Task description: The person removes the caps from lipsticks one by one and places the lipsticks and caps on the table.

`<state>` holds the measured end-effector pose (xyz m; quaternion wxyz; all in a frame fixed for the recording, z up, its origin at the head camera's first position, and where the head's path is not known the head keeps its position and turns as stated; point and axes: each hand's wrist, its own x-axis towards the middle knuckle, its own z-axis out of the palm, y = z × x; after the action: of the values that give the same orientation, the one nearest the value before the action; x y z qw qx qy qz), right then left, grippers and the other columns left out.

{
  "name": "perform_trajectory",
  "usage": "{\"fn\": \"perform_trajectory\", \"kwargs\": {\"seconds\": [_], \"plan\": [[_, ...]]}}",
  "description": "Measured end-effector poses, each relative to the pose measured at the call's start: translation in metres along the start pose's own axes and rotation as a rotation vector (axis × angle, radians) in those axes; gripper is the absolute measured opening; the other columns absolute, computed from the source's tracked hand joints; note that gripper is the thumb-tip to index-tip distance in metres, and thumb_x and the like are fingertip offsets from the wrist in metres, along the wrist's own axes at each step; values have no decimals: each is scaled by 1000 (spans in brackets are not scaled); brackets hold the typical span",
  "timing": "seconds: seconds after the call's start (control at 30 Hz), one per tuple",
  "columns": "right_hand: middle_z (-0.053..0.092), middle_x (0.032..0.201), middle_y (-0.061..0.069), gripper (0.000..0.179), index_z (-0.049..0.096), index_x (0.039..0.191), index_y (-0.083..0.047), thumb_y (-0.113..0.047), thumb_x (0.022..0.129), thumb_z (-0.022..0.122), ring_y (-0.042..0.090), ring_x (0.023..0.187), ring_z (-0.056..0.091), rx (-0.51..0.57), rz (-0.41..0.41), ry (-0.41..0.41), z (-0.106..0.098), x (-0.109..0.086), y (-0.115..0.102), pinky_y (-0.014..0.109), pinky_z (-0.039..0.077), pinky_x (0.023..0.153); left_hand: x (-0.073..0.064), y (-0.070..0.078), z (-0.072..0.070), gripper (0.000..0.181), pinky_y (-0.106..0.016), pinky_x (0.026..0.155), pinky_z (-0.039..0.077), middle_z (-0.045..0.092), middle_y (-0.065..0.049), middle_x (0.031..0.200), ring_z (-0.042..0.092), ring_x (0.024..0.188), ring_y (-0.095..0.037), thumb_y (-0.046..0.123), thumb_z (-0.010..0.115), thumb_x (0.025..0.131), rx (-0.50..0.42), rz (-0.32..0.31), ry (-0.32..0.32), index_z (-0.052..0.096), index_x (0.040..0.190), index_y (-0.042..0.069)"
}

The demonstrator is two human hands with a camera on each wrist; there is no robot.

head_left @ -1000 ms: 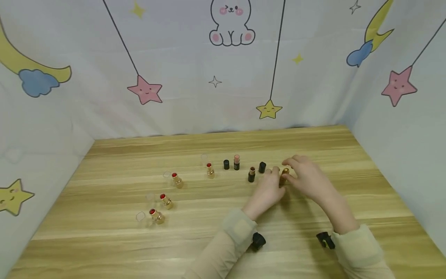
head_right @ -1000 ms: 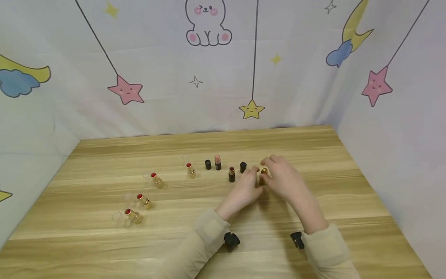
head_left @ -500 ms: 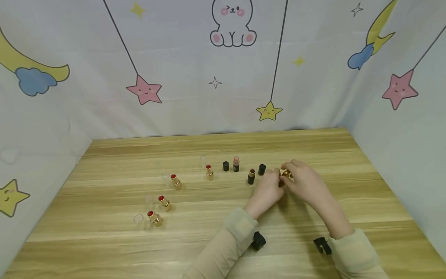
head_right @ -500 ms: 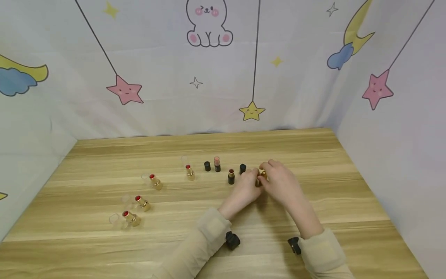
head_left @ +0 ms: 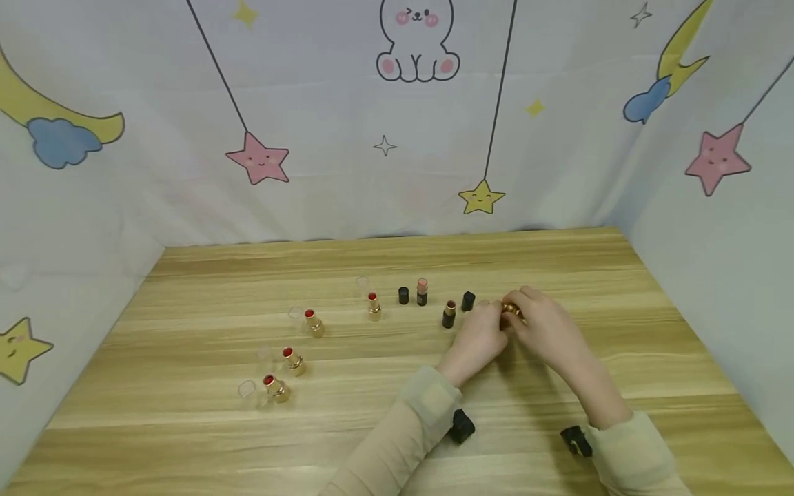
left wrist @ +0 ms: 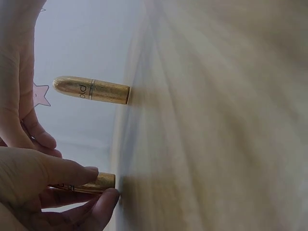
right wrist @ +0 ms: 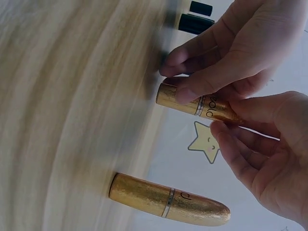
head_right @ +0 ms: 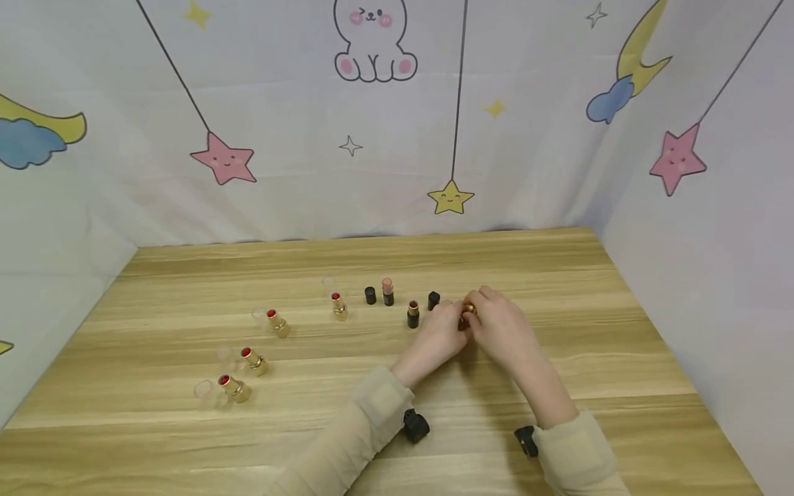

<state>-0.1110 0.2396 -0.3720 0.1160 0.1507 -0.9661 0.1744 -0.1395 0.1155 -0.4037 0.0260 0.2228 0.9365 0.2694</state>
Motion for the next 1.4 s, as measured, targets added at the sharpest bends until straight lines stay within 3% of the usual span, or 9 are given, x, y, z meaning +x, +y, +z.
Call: {"fn": "perform_trajectory", "kwargs": {"seconds": [0.23,0.33,0.8,1.4], "plan": [[65,93,12,16,66,103,-1,-6,88,66,22,77,59,112,17,37,-11,-4,3,34,48,64,-3,4,-6,3,-19,53,34,56,2,75,45,63,-8,14,64,88,-37,44,30,62,88,12],[65,94,12,18,66,106,-1,-7,89,65,21,78,59,148,32,47,-18,-6,3,33,49,66,-5,7,-11,9,-18,52,33,52,3,72,43,62,-7,15,65,89,-54,58,44,59,82,13],[69,96,8,20,66,110,-4,-11,92,63,19,80,65,257,-1,88,-32,-15,7,24,52,69,-22,9,-33,9,-13,54,38,60,3,82,49,67,-4,21,66,90,-74,118,59,65,92,12],[71,100,5,22,67,113,-11,-19,93,62,24,89,67,319,46,66,-36,-18,5,22,51,76,-31,6,-42,12,-14,54,37,60,4,84,49,67,-4,23,67,90,-53,121,48,67,95,13]]}}
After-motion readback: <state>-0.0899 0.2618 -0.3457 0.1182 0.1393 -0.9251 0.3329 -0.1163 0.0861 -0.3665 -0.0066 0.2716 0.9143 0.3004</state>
